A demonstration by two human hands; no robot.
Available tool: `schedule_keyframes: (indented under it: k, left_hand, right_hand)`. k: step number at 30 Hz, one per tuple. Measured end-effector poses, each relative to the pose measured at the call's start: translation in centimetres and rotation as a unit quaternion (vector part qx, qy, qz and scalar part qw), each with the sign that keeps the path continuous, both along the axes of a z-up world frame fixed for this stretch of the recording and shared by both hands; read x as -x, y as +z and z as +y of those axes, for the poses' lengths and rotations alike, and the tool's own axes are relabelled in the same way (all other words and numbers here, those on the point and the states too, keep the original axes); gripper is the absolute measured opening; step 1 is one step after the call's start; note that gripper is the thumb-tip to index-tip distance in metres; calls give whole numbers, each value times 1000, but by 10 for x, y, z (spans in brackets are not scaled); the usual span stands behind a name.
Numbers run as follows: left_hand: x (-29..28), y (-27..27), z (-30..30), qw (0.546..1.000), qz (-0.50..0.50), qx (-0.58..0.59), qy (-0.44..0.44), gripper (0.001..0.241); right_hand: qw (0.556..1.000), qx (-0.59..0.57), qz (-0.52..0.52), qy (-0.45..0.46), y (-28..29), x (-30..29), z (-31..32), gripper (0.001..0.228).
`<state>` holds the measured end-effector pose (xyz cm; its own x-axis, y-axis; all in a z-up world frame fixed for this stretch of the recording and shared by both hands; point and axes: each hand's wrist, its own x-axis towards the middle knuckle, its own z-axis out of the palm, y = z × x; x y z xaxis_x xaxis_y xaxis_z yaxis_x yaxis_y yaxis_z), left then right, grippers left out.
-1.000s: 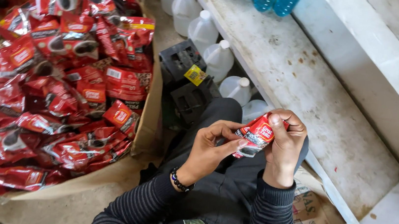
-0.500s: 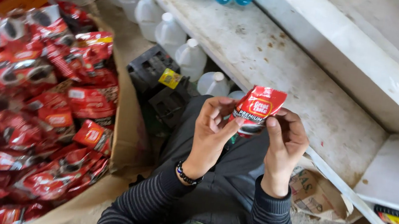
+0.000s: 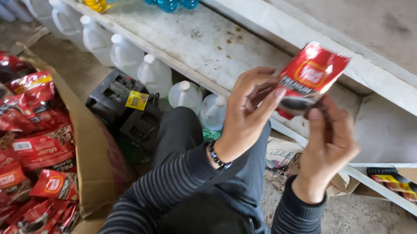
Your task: Stocking small coffee sachets from a cardboard box onto a grocery store shelf.
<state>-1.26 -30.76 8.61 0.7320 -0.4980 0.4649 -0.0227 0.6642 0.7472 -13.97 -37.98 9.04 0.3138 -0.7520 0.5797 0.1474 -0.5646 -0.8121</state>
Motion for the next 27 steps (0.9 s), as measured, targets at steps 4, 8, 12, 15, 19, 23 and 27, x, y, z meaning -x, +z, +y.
schedule_keyframes:
  k: [4,8,12,15,19,23,27]
  left_hand:
    - [6,18,-29,996,-91,-8,1,25]
    - [6,27,-64,987,-157,-34,29,19]
    - [2,31,-110,949,-286,-54,118,25]
    - [3,45,-137,940,-317,-42,117,26]
    - [6,71,-164,944,-312,-23,108,29]
    - [5,69,-214,933,-328,-55,135,27]
    - [-1,51,-271,948,-298,-52,96,28]
  right_hand:
    - [996,79,14,-30,28,18,-17,24]
    - [989,118,34,-81,42,31,-39,25]
    - [991,116,32,-66,66,39,-63,26]
    - [989,120,56,-58,85,44,-83,31]
    - [995,77,54,-13,87,51,-127,31]
    - [996,74,51,-3,96,46,-162,37]
    - [994,71,82,-23,105,38,-193,35]
